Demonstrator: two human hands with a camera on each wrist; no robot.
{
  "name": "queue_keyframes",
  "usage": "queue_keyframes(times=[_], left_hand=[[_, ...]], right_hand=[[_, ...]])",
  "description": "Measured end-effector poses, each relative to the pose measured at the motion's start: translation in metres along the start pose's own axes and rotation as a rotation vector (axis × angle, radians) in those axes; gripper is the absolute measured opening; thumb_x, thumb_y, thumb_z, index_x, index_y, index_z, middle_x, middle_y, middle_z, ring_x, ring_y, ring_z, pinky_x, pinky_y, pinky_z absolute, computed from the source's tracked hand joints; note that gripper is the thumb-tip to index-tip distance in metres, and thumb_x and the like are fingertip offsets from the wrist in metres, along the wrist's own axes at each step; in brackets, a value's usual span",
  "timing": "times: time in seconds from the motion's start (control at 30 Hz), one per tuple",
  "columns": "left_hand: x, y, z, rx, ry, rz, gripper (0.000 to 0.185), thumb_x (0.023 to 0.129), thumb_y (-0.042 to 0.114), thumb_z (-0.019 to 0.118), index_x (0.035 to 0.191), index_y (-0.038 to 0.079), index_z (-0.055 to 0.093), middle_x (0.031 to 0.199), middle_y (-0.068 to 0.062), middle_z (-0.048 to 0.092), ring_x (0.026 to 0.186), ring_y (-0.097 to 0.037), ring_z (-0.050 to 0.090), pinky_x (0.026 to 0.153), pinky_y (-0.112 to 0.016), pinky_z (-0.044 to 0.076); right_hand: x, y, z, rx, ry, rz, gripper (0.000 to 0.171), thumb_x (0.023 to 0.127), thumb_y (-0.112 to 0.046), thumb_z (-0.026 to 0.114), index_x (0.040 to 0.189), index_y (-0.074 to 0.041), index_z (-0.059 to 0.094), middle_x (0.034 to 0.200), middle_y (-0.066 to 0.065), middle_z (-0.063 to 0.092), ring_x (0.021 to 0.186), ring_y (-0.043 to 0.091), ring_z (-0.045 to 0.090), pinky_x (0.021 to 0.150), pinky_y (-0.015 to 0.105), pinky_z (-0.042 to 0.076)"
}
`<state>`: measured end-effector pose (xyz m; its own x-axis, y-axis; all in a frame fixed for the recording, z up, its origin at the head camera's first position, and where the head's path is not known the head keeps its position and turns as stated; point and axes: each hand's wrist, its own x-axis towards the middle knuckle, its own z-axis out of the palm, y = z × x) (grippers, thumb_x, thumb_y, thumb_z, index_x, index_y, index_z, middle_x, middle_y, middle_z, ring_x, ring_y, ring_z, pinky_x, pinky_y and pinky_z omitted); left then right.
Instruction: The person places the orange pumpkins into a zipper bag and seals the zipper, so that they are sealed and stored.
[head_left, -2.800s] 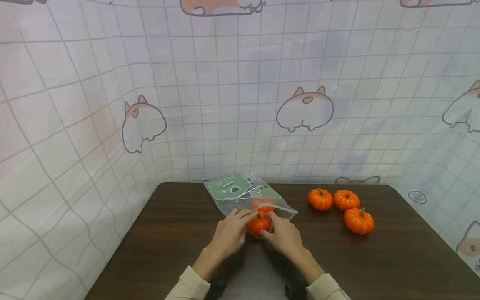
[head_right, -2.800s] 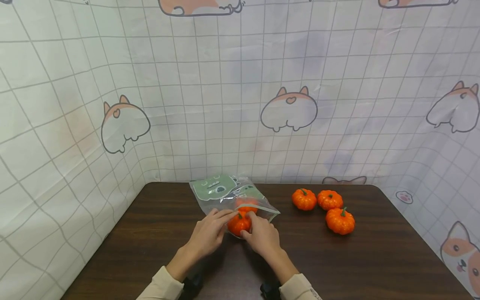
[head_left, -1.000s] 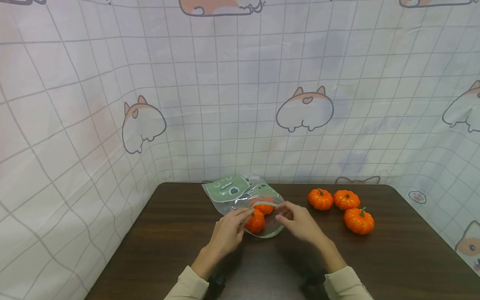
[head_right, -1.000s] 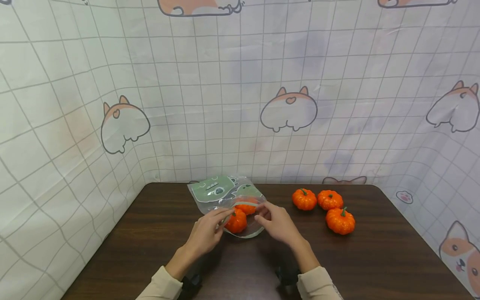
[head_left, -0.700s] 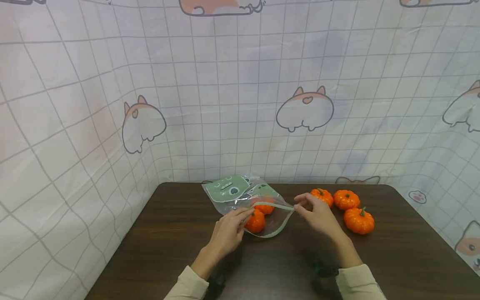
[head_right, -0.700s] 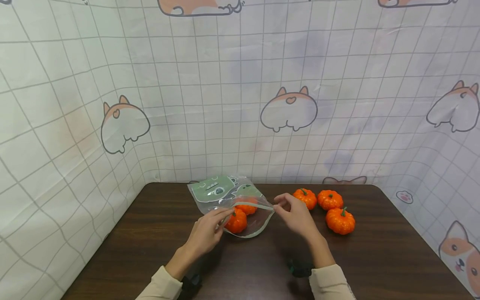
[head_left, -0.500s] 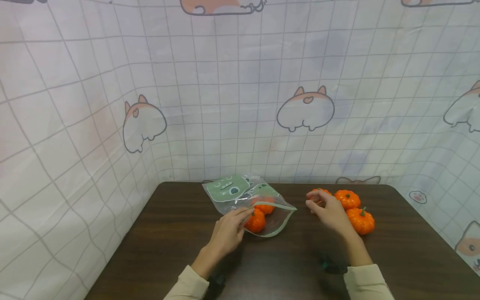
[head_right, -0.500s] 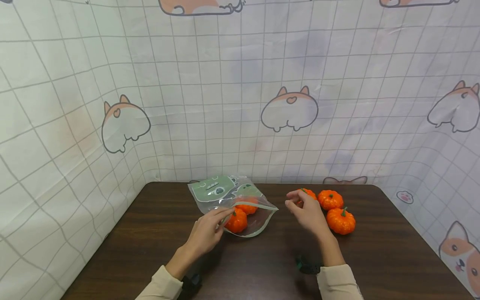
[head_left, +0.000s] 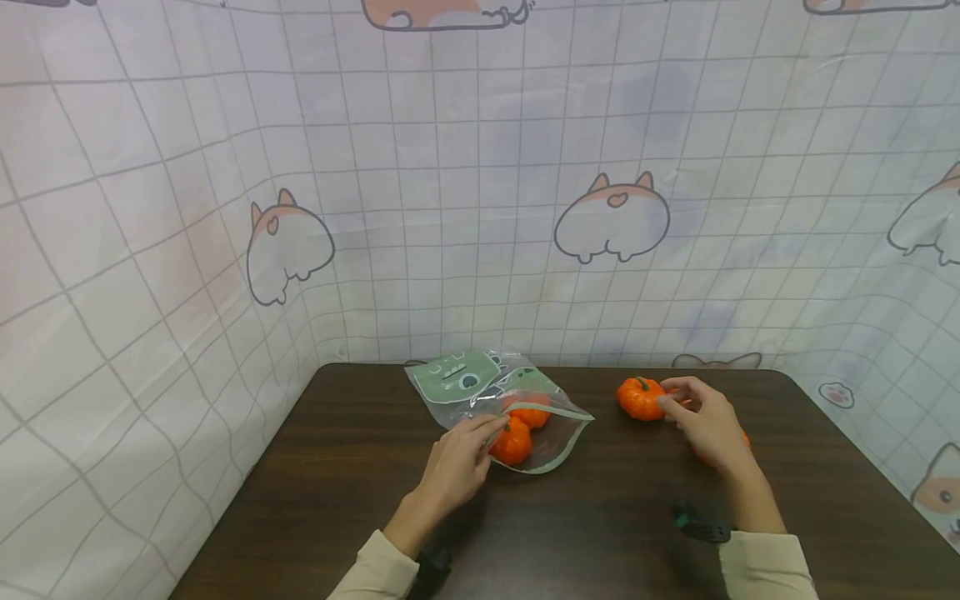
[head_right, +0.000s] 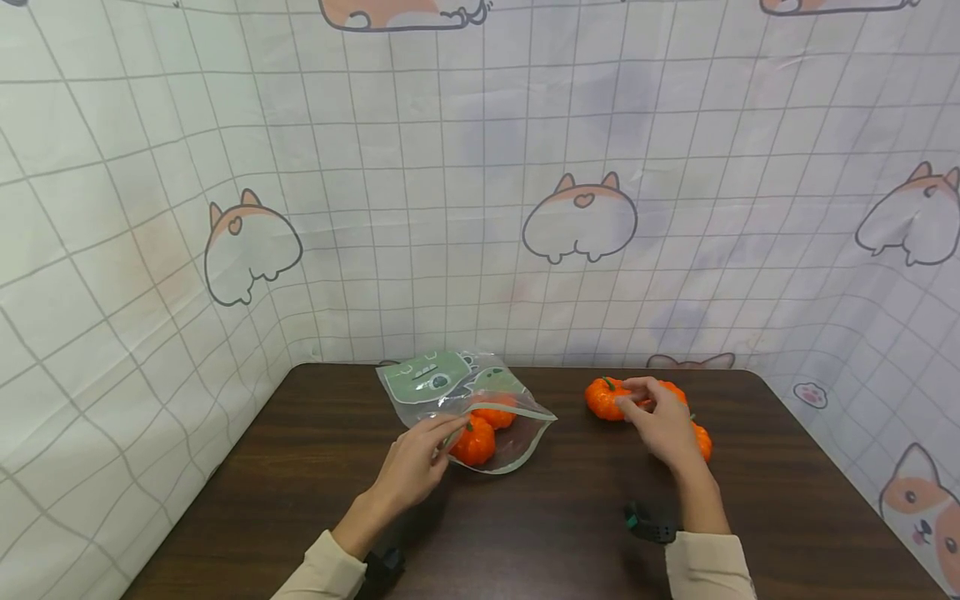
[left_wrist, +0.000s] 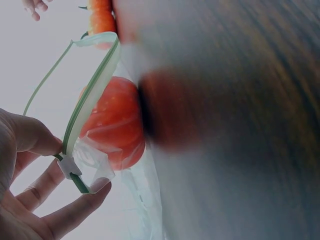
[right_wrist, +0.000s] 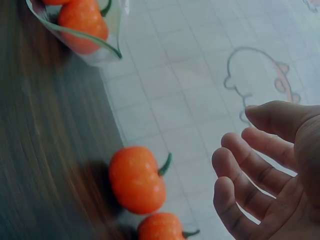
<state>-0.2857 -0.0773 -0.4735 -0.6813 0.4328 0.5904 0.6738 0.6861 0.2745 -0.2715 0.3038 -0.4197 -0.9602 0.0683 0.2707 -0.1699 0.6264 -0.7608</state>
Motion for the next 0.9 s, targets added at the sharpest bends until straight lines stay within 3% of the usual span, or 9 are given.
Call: queue_keyframes(times=[0.37, 0.6, 0.9], left_hand=[[0.001, 0.0, -0.001, 0.004, -0.006, -0.005, 0.055, 0.081, -0.004, 0.072, 0.132, 0.017, 0.07, 0.125, 0.003, 0.071, 0.103, -0.02, 0.067, 0.081, -0.039, 0.06], [0.001, 0.001, -0.001, 0.023, -0.007, 0.0, 0.059, 0.08, -0.006, 0.071, 0.134, 0.018, 0.069, 0.126, 0.006, 0.071, 0.097, -0.017, 0.066, 0.072, -0.035, 0.056], [0.0, 0.001, -0.001, 0.021, -0.009, 0.0, 0.057, 0.082, -0.005, 0.069, 0.133, 0.018, 0.069, 0.126, 0.006, 0.071, 0.105, -0.018, 0.068, 0.077, -0.037, 0.059]], right_hand=[[-0.004, 0.022, -0.021, -0.036, 0.073, 0.033, 0.046, 0.102, -0.035, 0.061, 0.136, -0.004, 0.06, 0.12, 0.021, 0.067, 0.085, -0.011, 0.054, 0.072, 0.018, 0.052], [-0.005, 0.035, -0.026, -0.061, 0.12, 0.065, 0.052, 0.099, -0.041, 0.065, 0.135, -0.004, 0.06, 0.119, 0.018, 0.068, 0.084, -0.019, 0.048, 0.072, 0.013, 0.047], [-0.01, 0.054, -0.035, -0.011, 0.105, 0.134, 0.059, 0.099, -0.042, 0.064, 0.139, 0.0, 0.055, 0.13, 0.024, 0.061, 0.088, -0.018, 0.045, 0.07, 0.015, 0.051]])
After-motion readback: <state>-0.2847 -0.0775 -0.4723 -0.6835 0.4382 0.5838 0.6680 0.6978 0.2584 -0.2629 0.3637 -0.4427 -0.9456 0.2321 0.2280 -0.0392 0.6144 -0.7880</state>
